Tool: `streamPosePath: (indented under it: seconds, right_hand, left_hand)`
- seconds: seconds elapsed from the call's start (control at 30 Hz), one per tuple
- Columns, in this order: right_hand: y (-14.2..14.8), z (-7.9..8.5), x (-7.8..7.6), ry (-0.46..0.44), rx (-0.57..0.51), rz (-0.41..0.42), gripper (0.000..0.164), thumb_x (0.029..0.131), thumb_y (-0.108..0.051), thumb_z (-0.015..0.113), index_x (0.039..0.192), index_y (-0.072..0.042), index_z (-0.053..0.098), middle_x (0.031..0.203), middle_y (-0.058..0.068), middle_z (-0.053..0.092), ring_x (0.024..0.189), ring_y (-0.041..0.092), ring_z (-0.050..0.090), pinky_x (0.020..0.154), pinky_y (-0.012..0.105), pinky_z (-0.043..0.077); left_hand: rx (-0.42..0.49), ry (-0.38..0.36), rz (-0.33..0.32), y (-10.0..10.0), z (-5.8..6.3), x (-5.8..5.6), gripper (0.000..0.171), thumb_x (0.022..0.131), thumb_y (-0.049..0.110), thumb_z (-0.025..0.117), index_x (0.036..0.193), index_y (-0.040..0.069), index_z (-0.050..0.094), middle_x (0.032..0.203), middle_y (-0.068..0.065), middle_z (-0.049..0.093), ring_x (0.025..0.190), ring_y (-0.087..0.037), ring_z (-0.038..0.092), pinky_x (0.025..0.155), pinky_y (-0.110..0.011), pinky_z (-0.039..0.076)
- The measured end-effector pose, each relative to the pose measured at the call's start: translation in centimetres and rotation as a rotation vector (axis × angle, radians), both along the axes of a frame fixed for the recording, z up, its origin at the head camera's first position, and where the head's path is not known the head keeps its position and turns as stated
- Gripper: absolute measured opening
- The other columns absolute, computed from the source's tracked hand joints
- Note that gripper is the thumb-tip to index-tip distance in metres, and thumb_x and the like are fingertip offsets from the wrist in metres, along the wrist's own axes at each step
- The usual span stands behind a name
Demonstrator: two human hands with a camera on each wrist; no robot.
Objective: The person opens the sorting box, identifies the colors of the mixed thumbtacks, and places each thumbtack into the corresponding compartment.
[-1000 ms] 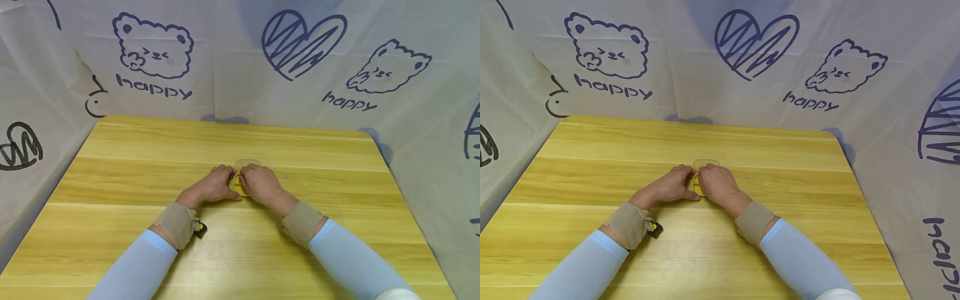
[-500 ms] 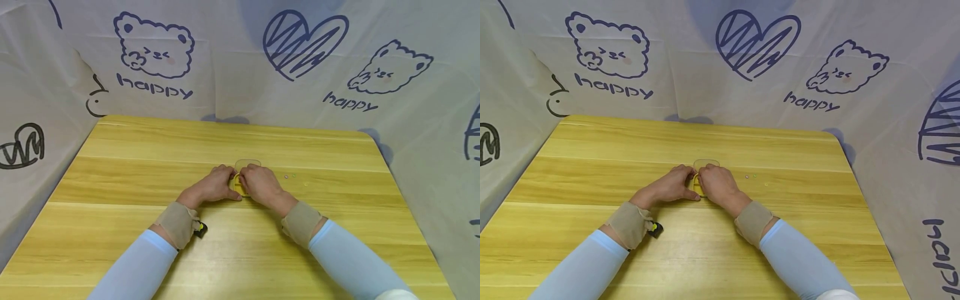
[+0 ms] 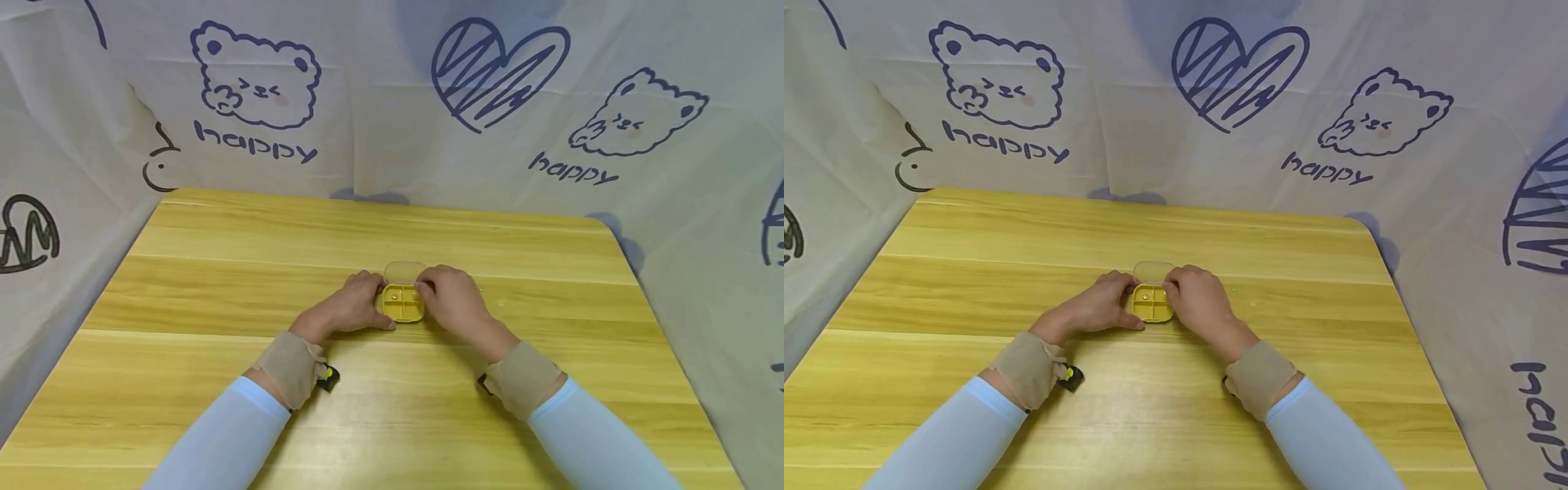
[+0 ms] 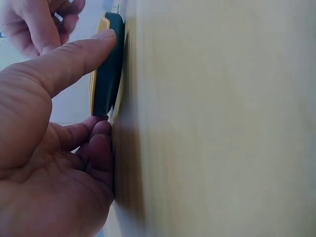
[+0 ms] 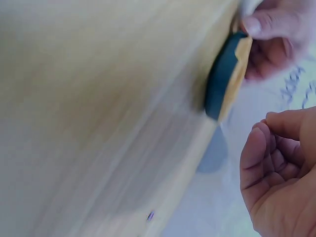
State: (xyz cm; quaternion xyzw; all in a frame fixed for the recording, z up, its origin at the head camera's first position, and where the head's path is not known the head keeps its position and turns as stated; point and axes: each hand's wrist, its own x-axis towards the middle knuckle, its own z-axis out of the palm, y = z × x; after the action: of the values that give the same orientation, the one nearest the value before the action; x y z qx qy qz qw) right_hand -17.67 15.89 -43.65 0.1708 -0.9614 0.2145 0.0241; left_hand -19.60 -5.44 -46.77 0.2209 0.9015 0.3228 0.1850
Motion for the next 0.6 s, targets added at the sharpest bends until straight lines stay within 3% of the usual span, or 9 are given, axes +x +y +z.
streamPosePath:
  seconds: [0.27, 0.5, 0.6]
  right_hand:
    - [5.3, 0.4, 0.3, -0.047, -0.149, -0.150, 0.021, 0.098, -0.027, 0.056, 0.102, -0.012, 0.070, 0.087, 0.002, 0.069, 0.071, 0.016, 0.060, 0.065, 0.038, 0.051]
    - [7.9, 0.3, 0.4, -0.044, -0.172, -0.216, 0.021, 0.098, -0.027, 0.057, 0.101, -0.011, 0.070, 0.087, 0.005, 0.070, 0.071, 0.019, 0.060, 0.064, 0.039, 0.050]
    - [8.8, 0.2, 0.3, -0.036, -0.165, -0.236, 0.021, 0.098, -0.027, 0.057, 0.101, -0.010, 0.070, 0.089, 0.007, 0.070, 0.073, 0.020, 0.061, 0.064, 0.040, 0.050]
  left_hand:
    - [0.055, 0.038, 0.022, 0.2, -0.3, 0.4, 0.100, 0.067, 0.038, 0.087, 0.141, 0.000, 0.032, 0.123, -0.012, 0.048, 0.112, -0.028, 0.041, 0.101, -0.044, 0.036]
    - [0.138, 0.050, 0.026, 0.5, -0.4, 0.5, 0.105, 0.069, 0.029, 0.087, 0.149, 0.009, 0.023, 0.132, -0.007, 0.051, 0.112, -0.028, 0.040, 0.101, -0.046, 0.036]
    - [0.133, 0.050, 0.037, 0.5, -0.4, 0.6, 0.109, 0.070, 0.030, 0.086, 0.151, 0.008, 0.017, 0.136, -0.007, 0.050, 0.114, -0.028, 0.039, 0.101, -0.045, 0.037]
